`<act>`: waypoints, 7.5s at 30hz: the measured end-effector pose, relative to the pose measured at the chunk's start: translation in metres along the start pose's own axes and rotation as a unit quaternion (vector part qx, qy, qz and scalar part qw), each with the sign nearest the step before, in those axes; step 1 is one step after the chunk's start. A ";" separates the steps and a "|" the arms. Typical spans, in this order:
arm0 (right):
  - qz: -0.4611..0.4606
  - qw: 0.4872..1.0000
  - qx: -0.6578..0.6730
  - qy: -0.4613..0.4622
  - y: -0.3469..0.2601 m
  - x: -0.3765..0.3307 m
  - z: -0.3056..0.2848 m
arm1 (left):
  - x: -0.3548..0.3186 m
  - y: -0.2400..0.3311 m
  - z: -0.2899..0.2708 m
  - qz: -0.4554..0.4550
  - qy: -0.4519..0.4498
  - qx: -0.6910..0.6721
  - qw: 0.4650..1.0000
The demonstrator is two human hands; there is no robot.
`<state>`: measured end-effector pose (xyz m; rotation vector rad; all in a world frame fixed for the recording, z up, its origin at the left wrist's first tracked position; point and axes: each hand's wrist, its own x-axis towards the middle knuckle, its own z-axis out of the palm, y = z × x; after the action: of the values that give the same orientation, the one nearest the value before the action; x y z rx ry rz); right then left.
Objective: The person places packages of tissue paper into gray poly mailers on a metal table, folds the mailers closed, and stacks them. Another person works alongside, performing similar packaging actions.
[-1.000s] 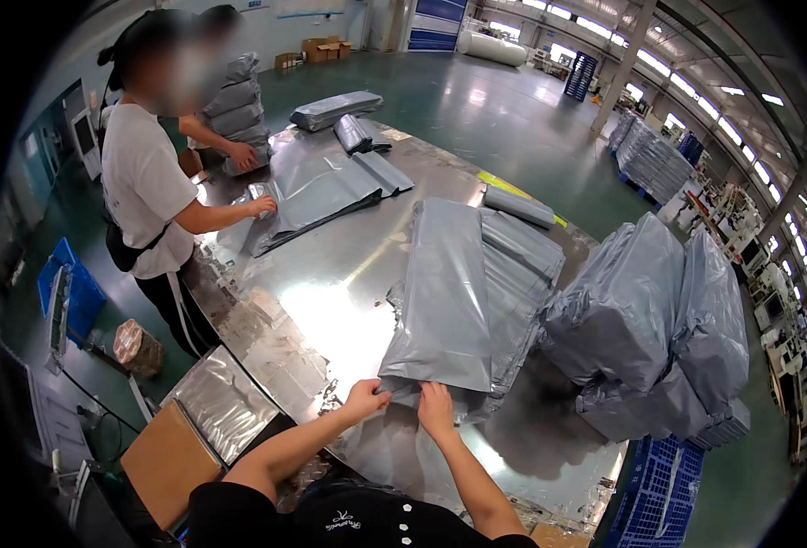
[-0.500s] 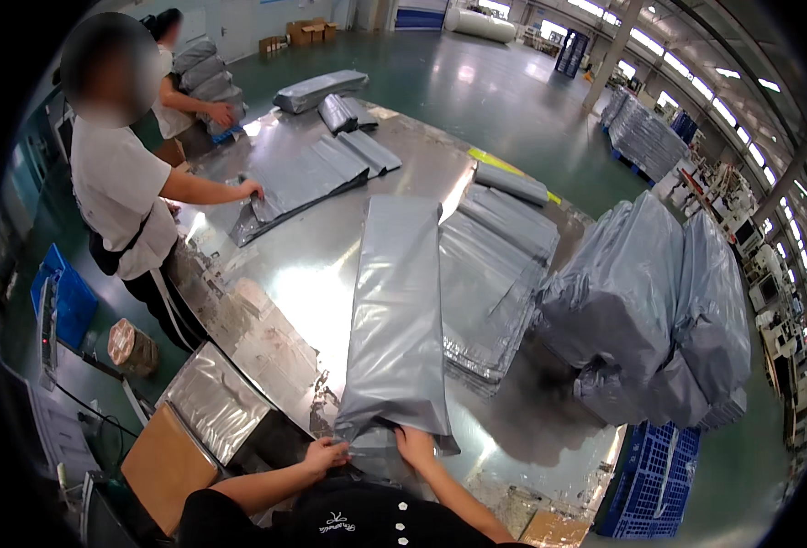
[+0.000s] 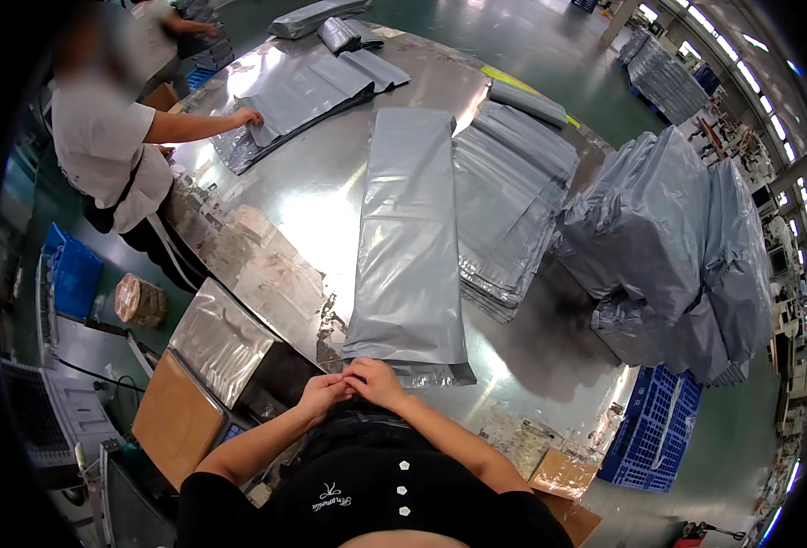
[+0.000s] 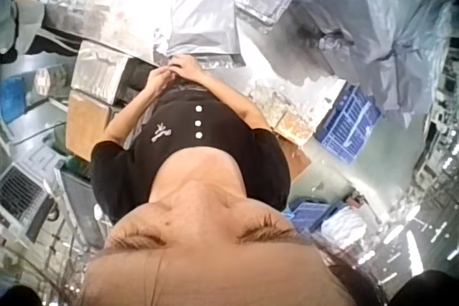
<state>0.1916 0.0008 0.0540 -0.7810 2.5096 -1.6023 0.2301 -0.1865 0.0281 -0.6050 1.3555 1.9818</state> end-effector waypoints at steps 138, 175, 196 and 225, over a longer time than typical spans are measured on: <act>-0.058 0.508 -0.702 0.496 -0.195 0.005 -0.431 | 0.000 0.281 0.393 0.353 -0.516 0.377 0.683; 0.115 0.849 -0.509 0.083 0.177 0.035 -0.242 | 0.067 0.041 0.000 -0.102 -0.010 0.419 0.902; 0.240 0.799 -0.469 0.290 0.116 -0.134 -0.147 | 0.071 0.047 -0.002 -0.124 -0.036 0.404 0.905; 0.216 0.779 -0.506 0.301 0.122 -0.139 -0.143 | 0.065 0.047 -0.001 -0.076 -0.045 0.424 0.902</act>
<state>0.2207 0.2217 -0.0154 0.4433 3.5847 -0.2343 0.1514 -0.1829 0.0127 -0.1831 1.8463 1.0976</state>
